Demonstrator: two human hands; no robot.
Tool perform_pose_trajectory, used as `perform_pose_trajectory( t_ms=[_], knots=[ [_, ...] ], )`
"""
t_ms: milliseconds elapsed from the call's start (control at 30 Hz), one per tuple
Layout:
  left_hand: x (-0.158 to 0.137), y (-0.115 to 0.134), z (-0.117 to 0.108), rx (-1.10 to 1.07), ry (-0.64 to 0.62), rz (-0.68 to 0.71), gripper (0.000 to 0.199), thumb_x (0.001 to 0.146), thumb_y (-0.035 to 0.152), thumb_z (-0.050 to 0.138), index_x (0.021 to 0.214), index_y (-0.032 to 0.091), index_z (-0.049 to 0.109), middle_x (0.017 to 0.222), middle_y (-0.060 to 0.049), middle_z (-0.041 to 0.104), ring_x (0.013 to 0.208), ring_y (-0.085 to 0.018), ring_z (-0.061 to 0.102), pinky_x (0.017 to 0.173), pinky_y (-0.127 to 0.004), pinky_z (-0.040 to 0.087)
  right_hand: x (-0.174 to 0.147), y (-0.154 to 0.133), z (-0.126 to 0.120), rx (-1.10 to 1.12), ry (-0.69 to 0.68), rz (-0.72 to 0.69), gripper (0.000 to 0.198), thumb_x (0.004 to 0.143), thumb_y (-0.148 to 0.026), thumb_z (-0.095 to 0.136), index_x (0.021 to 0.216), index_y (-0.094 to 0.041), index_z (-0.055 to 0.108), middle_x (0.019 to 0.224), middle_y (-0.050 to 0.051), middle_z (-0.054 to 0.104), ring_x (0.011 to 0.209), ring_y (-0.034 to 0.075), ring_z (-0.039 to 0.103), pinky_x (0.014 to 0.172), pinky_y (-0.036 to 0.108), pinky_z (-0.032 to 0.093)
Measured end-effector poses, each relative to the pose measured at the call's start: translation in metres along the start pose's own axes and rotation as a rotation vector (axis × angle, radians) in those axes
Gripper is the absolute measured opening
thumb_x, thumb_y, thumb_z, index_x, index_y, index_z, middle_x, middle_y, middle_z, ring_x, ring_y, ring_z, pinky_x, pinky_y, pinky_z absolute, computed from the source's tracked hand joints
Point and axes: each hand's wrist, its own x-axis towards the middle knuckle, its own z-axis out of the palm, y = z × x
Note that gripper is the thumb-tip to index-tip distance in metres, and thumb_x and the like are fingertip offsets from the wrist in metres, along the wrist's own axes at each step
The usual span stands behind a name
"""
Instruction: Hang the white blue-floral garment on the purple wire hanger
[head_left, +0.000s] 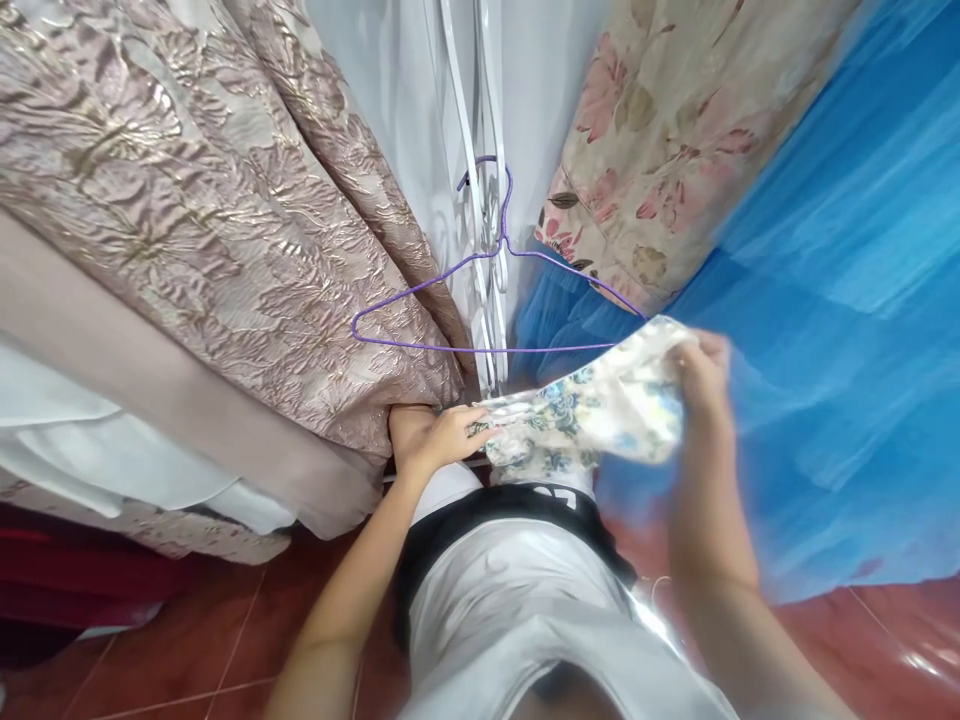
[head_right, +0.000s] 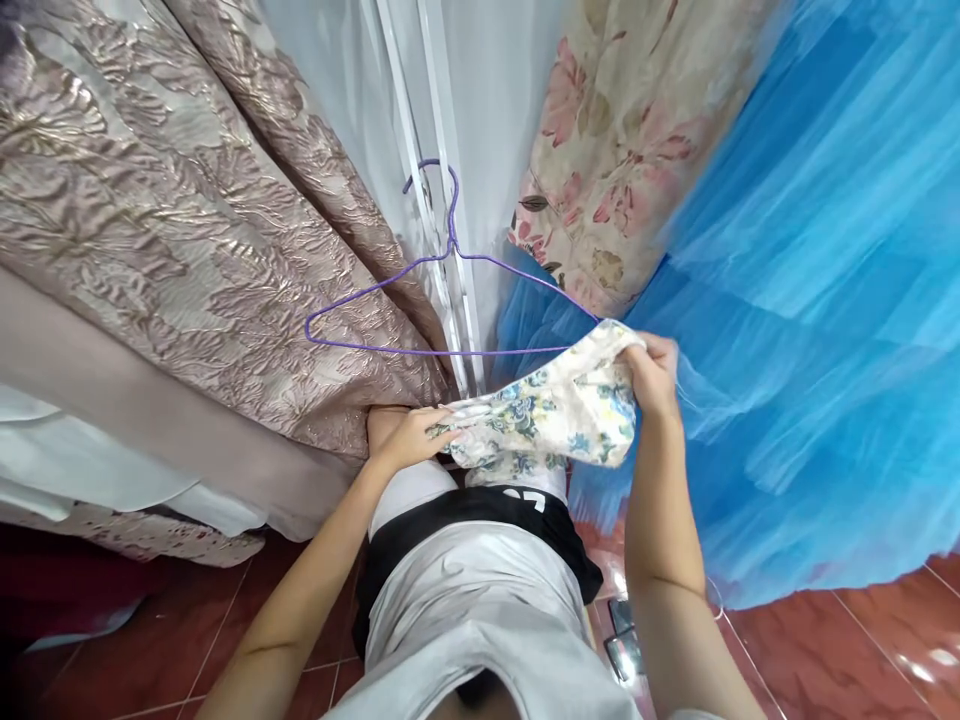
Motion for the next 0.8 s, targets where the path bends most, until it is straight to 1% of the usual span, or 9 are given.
perform_pose_trajectory(
  t_ms=[100, 167, 267, 367, 467, 567, 667, 733, 800],
  knots=[
    [-0.007, 0.017, -0.032, -0.001, 0.089, 0.002, 0.031, 0.093, 0.046, 0.065, 0.078, 0.019, 0.065, 0.077, -0.006, 0.069, 0.072, -0.021, 0.059, 0.072, -0.033, 0.048, 0.044, 0.004, 0.023, 0.041, 0.096, -0.118, 0.031, 0.069, -0.047, 0.059, 0.056, -0.025, 0.041, 0.056, -0.001, 0.038, 0.055, 0.015, 0.036, 0.051, 0.029, 0.031],
    [-0.007, 0.036, -0.049, -0.033, 0.125, 0.039, 0.028, 0.093, 0.045, 0.065, 0.08, 0.02, 0.064, 0.079, -0.005, 0.069, 0.075, -0.021, 0.058, 0.076, -0.035, 0.048, 0.07, -0.003, 0.038, 0.047, 0.07, -0.194, 0.034, 0.076, -0.047, 0.057, 0.058, -0.026, 0.036, 0.059, -0.001, 0.036, 0.061, 0.017, 0.041, 0.056, 0.031, 0.035],
    [-0.006, 0.062, -0.067, -0.149, 0.153, 0.061, 0.027, 0.092, 0.043, 0.063, 0.077, 0.021, 0.061, 0.074, -0.004, 0.063, 0.075, -0.021, 0.056, 0.076, -0.037, 0.048, 0.096, -0.027, 0.065, 0.067, -0.085, -0.24, 0.033, 0.084, -0.047, 0.056, 0.064, -0.026, 0.04, 0.065, 0.001, 0.045, 0.07, 0.02, 0.051, 0.063, 0.032, 0.043],
    [-0.01, 0.07, -0.08, -0.291, 0.21, 0.001, 0.025, 0.091, 0.041, 0.064, 0.078, 0.021, 0.06, 0.074, -0.003, 0.059, 0.072, -0.02, 0.056, 0.067, -0.034, 0.047, 0.102, -0.056, 0.092, 0.074, -0.35, -0.128, 0.033, 0.087, -0.049, 0.06, 0.07, -0.024, 0.05, 0.068, 0.001, 0.054, 0.07, 0.019, 0.057, 0.062, 0.031, 0.046],
    [-0.018, 0.054, -0.099, -0.256, 0.243, -0.075, 0.018, 0.088, 0.037, 0.063, 0.082, 0.02, 0.064, 0.077, -0.003, 0.06, 0.068, -0.019, 0.055, 0.062, -0.032, 0.045, 0.094, -0.077, 0.105, 0.034, -0.629, 0.067, 0.037, 0.084, -0.048, 0.071, 0.065, -0.021, 0.054, 0.057, 0.0, 0.053, 0.053, 0.014, 0.051, 0.05, 0.028, 0.041],
    [-0.023, 0.023, -0.126, -0.005, 0.271, -0.07, 0.013, 0.082, 0.031, 0.058, 0.077, 0.021, 0.065, 0.078, -0.005, 0.065, 0.078, -0.024, 0.061, 0.079, -0.038, 0.05, 0.084, -0.087, 0.103, -0.005, -0.785, 0.159, 0.042, 0.081, -0.047, 0.079, 0.059, -0.02, 0.056, 0.049, -0.002, 0.051, 0.044, 0.012, 0.046, 0.044, 0.026, 0.037],
    [-0.018, -0.006, -0.156, 0.268, 0.329, -0.143, 0.014, 0.076, 0.027, 0.053, 0.079, 0.021, 0.066, 0.092, -0.009, 0.071, 0.097, -0.03, 0.064, 0.098, -0.047, 0.047, 0.077, -0.089, 0.1, -0.027, -0.825, 0.165, 0.044, 0.08, -0.048, 0.082, 0.056, -0.021, 0.058, 0.048, 0.0, 0.054, 0.043, 0.013, 0.049, 0.044, 0.028, 0.04],
    [-0.008, -0.018, -0.17, 0.343, 0.329, -0.23, 0.019, 0.077, 0.025, 0.051, 0.087, 0.021, 0.066, 0.095, -0.009, 0.071, 0.094, -0.029, 0.064, 0.094, -0.045, 0.05, 0.074, -0.088, 0.101, -0.038, -0.807, 0.119, 0.041, 0.08, -0.048, 0.083, 0.058, -0.021, 0.061, 0.05, 0.002, 0.059, 0.046, 0.016, 0.055, 0.045, 0.03, 0.043],
    [0.006, -0.024, -0.179, 0.351, 0.338, -0.29, 0.021, 0.08, 0.021, 0.048, 0.093, 0.021, 0.064, 0.088, -0.006, 0.069, 0.082, -0.025, 0.064, 0.085, -0.04, 0.052, 0.072, -0.086, 0.105, -0.03, -0.797, 0.074, 0.038, 0.078, -0.047, 0.084, 0.059, -0.021, 0.064, 0.053, 0.003, 0.063, 0.049, 0.018, 0.059, 0.046, 0.031, 0.046]
  ],
)
